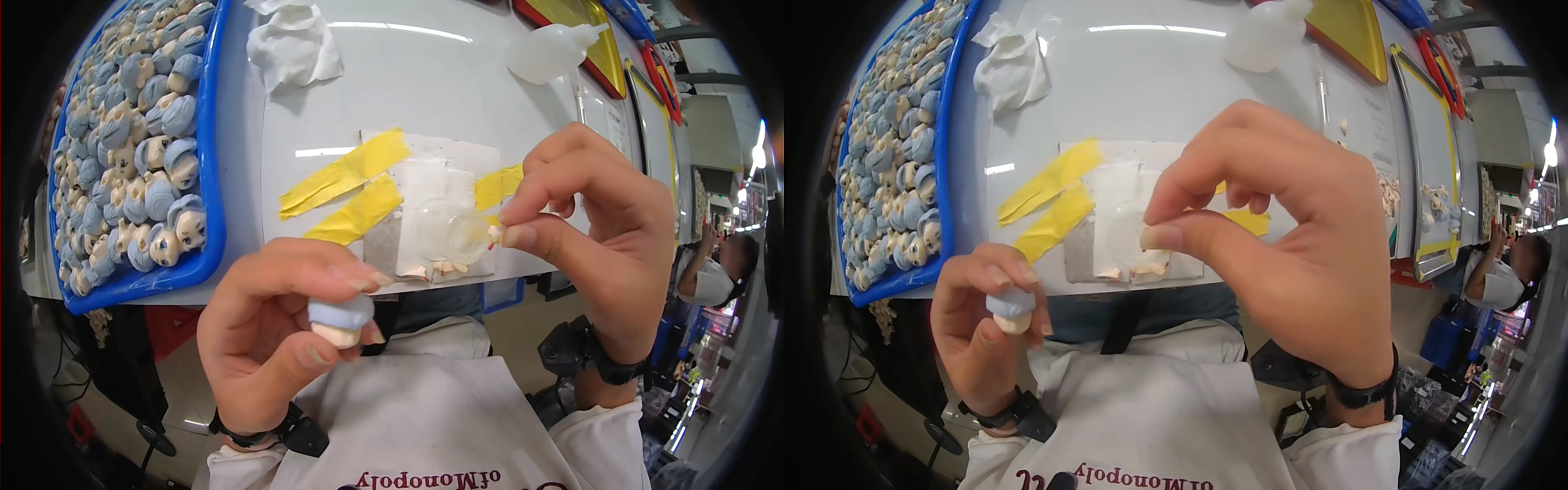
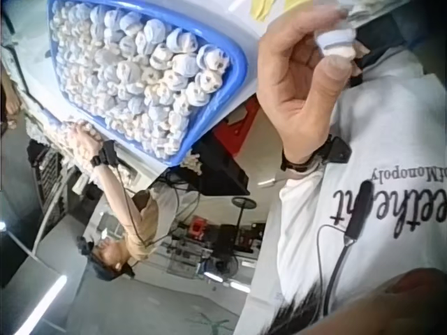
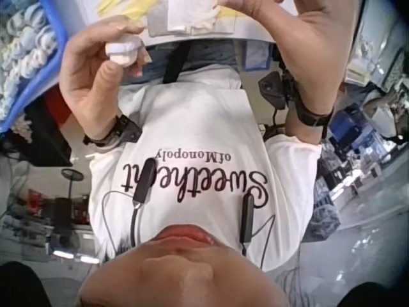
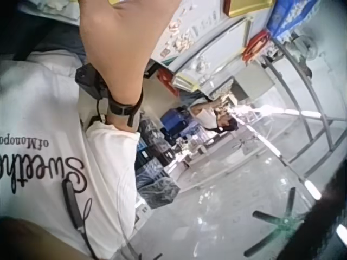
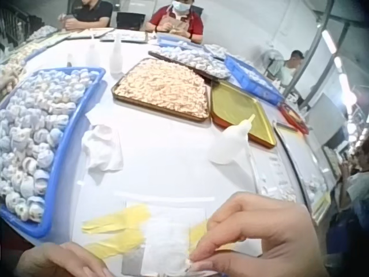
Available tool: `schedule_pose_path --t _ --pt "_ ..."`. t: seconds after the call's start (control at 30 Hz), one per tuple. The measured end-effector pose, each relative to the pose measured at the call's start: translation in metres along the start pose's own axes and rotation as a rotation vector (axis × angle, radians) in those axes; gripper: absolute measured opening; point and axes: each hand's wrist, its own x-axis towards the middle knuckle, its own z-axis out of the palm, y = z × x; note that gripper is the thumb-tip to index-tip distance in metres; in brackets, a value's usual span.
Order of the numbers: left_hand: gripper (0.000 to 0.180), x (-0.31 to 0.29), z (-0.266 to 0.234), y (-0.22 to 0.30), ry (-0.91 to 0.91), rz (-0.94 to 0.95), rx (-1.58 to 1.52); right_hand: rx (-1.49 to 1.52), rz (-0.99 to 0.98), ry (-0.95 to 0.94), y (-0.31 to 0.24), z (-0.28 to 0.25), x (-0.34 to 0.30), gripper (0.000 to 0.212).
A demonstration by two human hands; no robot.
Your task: The person prepares a glue bottle by attaching a nozzle and cutting its tip with pliers. They then pick up small doll heads from a blue tray and attach small white hair pieces to the top of each head using glue. The finished doll heads are placed back into the tray.
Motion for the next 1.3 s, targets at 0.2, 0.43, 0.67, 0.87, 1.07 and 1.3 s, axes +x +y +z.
schedule_pose_path --t 0.2,0.43,0.67,0.87,1.07,1.3 --pt "0.043 0.001 0.008 0.001 0.069 -0.045 -0.058 -0.175 -0.047 0.016 -0.003 0.009 0.004 0.014" --pt "0.048 0.001 0.014 0.004 0.093 -0.043 -0.104 -0.25 -0.129 0.009 -0.006 0.01 0.005 0.017" --pt "0.044 0.001 0.015 0.0 -0.109 0.099 -0.123 0.218 -0.033 -0.113 -0.02 -0.005 -0.025 0.021" --pt "0.038 0.004 0.011 0.01 -0.268 0.279 0.338 0.381 -0.123 0.063 -0.005 0.012 -0.045 0.028" --pt "0.038 -0.002 0.026 0.01 -0.228 0.302 0.346 0.487 -0.042 0.173 -0.011 0.019 -0.055 0.03" --pt "0.038 0.0 0.029 0.015 -0.263 0.374 0.518 0.427 -0.198 0.101 -0.003 0.019 -0.058 0.029"
